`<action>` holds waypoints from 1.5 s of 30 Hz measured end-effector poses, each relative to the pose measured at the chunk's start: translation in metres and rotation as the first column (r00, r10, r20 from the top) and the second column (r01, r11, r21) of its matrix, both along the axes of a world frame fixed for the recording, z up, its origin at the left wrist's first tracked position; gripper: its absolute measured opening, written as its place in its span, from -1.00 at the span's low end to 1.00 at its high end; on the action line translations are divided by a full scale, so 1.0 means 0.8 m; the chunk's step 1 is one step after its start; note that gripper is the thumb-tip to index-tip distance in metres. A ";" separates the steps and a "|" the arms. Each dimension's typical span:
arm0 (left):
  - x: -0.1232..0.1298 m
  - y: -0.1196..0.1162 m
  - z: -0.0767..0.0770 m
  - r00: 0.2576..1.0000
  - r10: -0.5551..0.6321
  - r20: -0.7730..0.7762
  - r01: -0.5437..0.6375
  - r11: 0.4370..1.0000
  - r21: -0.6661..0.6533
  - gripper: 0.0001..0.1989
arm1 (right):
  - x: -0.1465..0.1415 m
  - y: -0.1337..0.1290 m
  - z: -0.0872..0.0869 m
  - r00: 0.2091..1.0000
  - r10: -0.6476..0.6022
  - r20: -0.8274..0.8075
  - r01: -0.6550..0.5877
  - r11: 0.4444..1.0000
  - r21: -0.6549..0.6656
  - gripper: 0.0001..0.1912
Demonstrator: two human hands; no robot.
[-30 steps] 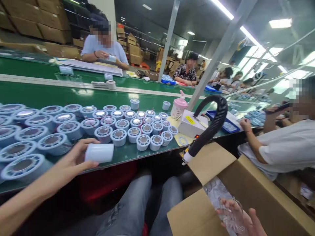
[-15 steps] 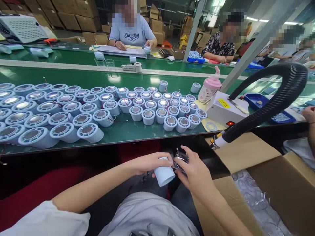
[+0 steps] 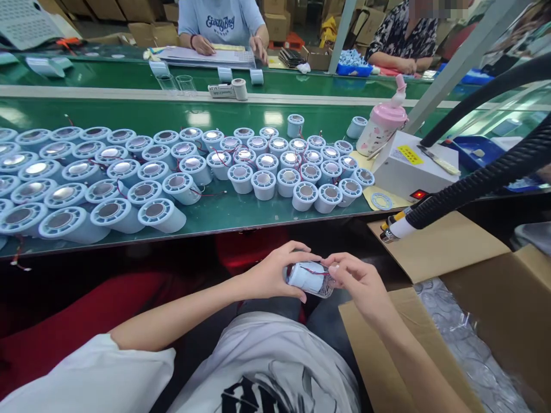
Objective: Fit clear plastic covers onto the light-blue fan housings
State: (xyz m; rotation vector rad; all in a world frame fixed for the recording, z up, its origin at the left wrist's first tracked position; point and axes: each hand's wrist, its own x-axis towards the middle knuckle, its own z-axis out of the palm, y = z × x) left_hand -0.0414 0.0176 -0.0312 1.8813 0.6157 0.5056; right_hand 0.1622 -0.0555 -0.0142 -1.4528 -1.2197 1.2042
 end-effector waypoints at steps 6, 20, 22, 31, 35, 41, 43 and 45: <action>0.001 -0.011 0.008 0.993 0.022 0.116 0.033 0.891 -0.452 -0.33 | 0.009 -0.007 0.003 0.992 0.117 0.043 -0.122 0.983 0.136 -0.86; -0.005 -0.015 0.031 0.986 -0.062 0.156 0.112 0.934 -0.339 -0.27 | 0.018 -0.030 -0.001 0.981 0.192 0.038 -0.194 0.977 0.093 -0.60; -0.006 -0.016 0.032 0.985 -0.071 0.158 0.117 0.945 -0.306 -0.27 | 0.019 -0.030 0.000 0.980 0.197 -0.027 -0.196 0.980 0.046 -0.59; -0.008 -0.015 0.032 0.984 -0.098 0.152 0.129 0.969 -0.210 -0.27 | 0.015 -0.025 0.000 0.945 0.149 -0.293 -0.192 0.973 -0.125 -0.60; -0.009 -0.014 0.032 0.982 -0.103 0.158 0.132 0.974 -0.184 -0.28 | 0.011 -0.022 -0.001 0.933 0.094 -0.346 -0.172 0.964 -0.203 -0.60; -0.009 -0.014 0.029 0.973 -0.113 0.200 0.147 0.975 -0.166 -0.30 | 0.003 -0.020 -0.001 0.909 0.010 -0.416 -0.156 0.935 -0.319 -0.53; -0.008 -0.014 0.028 0.966 -0.127 0.225 0.163 0.975 -0.148 -0.31 | -0.001 -0.019 -0.001 0.893 -0.003 -0.449 -0.174 0.919 -0.352 -0.49; -0.008 -0.013 0.027 0.960 -0.138 0.245 0.171 0.978 -0.122 -0.31 | -0.003 -0.018 0.000 0.878 -0.033 -0.477 -0.176 0.906 -0.385 -0.43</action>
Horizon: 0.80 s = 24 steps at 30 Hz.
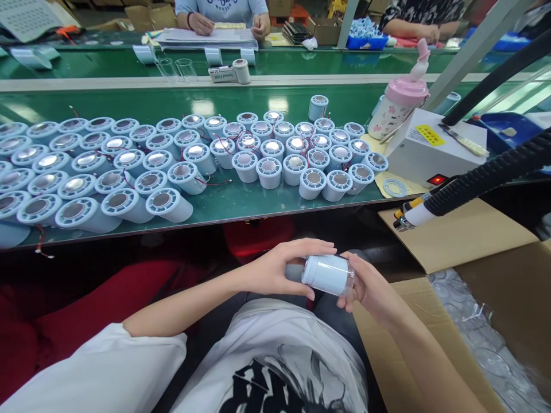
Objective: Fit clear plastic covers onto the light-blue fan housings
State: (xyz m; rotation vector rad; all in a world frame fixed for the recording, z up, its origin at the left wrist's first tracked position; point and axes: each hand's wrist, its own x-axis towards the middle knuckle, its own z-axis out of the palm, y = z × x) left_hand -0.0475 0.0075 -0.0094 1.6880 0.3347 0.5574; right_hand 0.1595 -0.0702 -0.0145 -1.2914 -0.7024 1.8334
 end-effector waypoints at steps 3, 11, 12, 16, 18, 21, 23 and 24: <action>0.001 0.001 -0.001 0.999 0.001 0.033 -0.002 0.999 0.037 -0.31 | -0.003 0.002 0.000 0.999 0.001 -0.046 -0.004 0.998 -0.069 -0.38; 0.001 -0.009 0.008 0.991 0.057 -0.118 -0.069 0.993 -0.096 -0.36 | 0.000 -0.004 -0.011 0.986 0.149 -0.078 -0.154 0.987 -0.056 -0.28; 0.001 -0.011 0.010 0.988 0.058 -0.142 -0.078 0.987 -0.143 -0.35 | 0.002 -0.006 -0.013 0.992 0.122 0.007 -0.123 0.990 0.074 -0.28; 0.000 -0.011 0.015 0.979 0.015 -0.203 -0.082 0.940 -0.330 -0.34 | 0.016 -0.016 -0.015 0.876 -0.217 0.431 -0.191 0.664 0.723 -0.33; 0.001 -0.011 0.014 0.977 -0.023 -0.210 -0.063 0.918 -0.393 -0.35 | 0.022 -0.018 -0.012 0.809 -0.262 0.526 -0.351 0.503 0.790 -0.37; 0.004 -0.011 0.011 0.978 -0.058 -0.200 -0.036 0.898 -0.438 -0.37 | 0.026 -0.022 -0.009 0.822 -0.164 0.545 -0.356 0.599 0.717 -0.55; 0.005 -0.011 0.009 0.979 -0.071 -0.191 -0.019 0.902 -0.432 -0.36 | 0.024 -0.023 -0.011 0.874 -0.117 0.471 -0.249 0.726 0.641 -0.63; 0.005 -0.010 0.009 0.979 -0.082 -0.187 -0.004 0.907 -0.421 -0.34 | 0.023 -0.024 -0.013 0.902 -0.114 0.416 -0.182 0.774 0.607 -0.66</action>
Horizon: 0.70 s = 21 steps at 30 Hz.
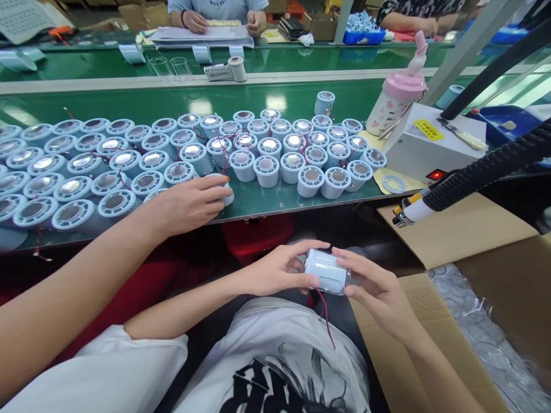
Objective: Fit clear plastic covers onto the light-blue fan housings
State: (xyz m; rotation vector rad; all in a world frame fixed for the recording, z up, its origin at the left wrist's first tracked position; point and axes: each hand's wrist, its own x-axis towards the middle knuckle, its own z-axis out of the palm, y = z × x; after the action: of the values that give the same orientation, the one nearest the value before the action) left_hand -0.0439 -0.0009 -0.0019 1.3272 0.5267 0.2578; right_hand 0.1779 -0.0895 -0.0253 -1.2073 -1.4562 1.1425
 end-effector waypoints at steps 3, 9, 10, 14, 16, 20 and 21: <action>-0.002 0.002 0.002 0.999 -0.043 0.005 0.043 0.997 0.059 -0.25 | -0.004 -0.001 -0.007 0.980 -0.109 -0.164 0.076 0.978 -0.195 -0.68; -0.006 0.004 0.000 0.998 -0.059 -0.013 0.060 0.993 0.103 -0.31 | -0.006 -0.002 -0.003 0.967 -0.110 -0.229 0.042 0.958 -0.282 -0.63; -0.007 0.004 -0.001 0.998 -0.059 -0.008 0.060 0.994 0.096 -0.31 | -0.006 -0.003 0.000 0.973 -0.101 -0.206 0.044 0.963 -0.266 -0.63; -0.009 0.004 -0.006 0.997 -0.068 -0.024 0.068 0.997 0.034 -0.26 | -0.006 -0.003 0.005 0.983 -0.143 -0.117 0.108 0.957 -0.269 -0.65; -0.010 0.004 -0.011 0.997 -0.070 -0.037 0.071 0.997 0.018 -0.25 | -0.008 -0.002 0.002 0.977 -0.181 -0.117 0.132 0.932 -0.337 -0.64; -0.007 -0.004 -0.028 0.998 -0.049 -0.030 0.048 0.998 -0.035 -0.26 | -0.022 0.001 -0.006 0.963 -0.219 -0.157 0.137 0.898 -0.417 -0.59; -0.006 -0.007 -0.031 0.999 -0.033 -0.013 0.032 0.998 -0.061 -0.29 | -0.027 0.001 -0.006 0.961 -0.218 -0.171 0.128 0.896 -0.425 -0.57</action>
State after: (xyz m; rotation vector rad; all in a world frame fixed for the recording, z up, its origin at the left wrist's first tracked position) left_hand -0.0489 -0.0061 -0.0264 1.2779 0.5202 0.2039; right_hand 0.1563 -0.0886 -0.0303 -1.4157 -0.9478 1.4493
